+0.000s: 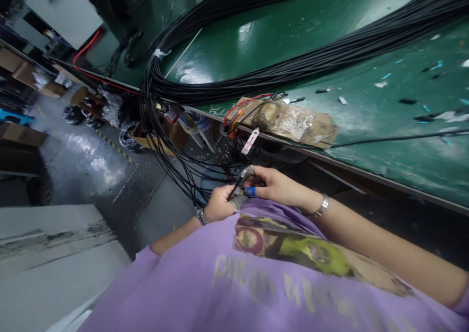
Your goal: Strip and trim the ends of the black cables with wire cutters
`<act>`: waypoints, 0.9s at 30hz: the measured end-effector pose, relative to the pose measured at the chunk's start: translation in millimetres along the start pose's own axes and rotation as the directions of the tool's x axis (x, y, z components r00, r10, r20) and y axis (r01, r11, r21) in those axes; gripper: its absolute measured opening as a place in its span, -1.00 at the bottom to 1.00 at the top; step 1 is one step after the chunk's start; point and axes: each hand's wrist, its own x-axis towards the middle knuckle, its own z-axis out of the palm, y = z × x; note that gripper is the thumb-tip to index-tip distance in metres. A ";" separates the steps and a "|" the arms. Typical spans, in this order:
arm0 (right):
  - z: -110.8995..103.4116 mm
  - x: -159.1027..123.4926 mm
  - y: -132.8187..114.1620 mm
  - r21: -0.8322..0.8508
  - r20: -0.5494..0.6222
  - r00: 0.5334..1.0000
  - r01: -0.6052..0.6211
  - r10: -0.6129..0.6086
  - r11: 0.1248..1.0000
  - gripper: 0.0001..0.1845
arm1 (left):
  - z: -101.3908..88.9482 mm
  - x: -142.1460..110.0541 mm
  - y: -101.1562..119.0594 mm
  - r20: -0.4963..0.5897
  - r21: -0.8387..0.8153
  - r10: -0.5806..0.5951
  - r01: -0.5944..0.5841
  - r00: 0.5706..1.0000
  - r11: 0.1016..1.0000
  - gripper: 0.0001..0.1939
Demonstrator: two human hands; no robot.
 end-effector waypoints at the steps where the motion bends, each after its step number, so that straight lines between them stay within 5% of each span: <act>1: 0.7 0.3 1.4 0.055 0.003 1.000 -0.020 0.019 0.998 -0.80 | 0.0 0.0 0.3 0.002 -0.003 0.004 -0.004 1.000 1.000 -0.62; 10: 10.7 -1.7 12.3 0.332 -0.045 0.985 -0.145 0.169 0.932 -0.73 | -1.3 -0.5 -3.1 -0.003 -0.022 0.046 -0.046 0.999 0.999 -0.61; 19: 3.1 -10.2 12.2 0.119 -0.144 0.986 -0.069 0.086 0.991 -0.75 | -1.3 -1.2 -6.7 -0.013 -0.033 0.026 -0.026 1.000 0.999 -0.59; 27: -1.7 -1.9 0.7 0.008 0.022 1.000 0.005 -0.005 1.000 -0.76 | 0.1 -2.3 0.4 0.009 -0.035 0.002 -0.001 1.000 0.999 -0.60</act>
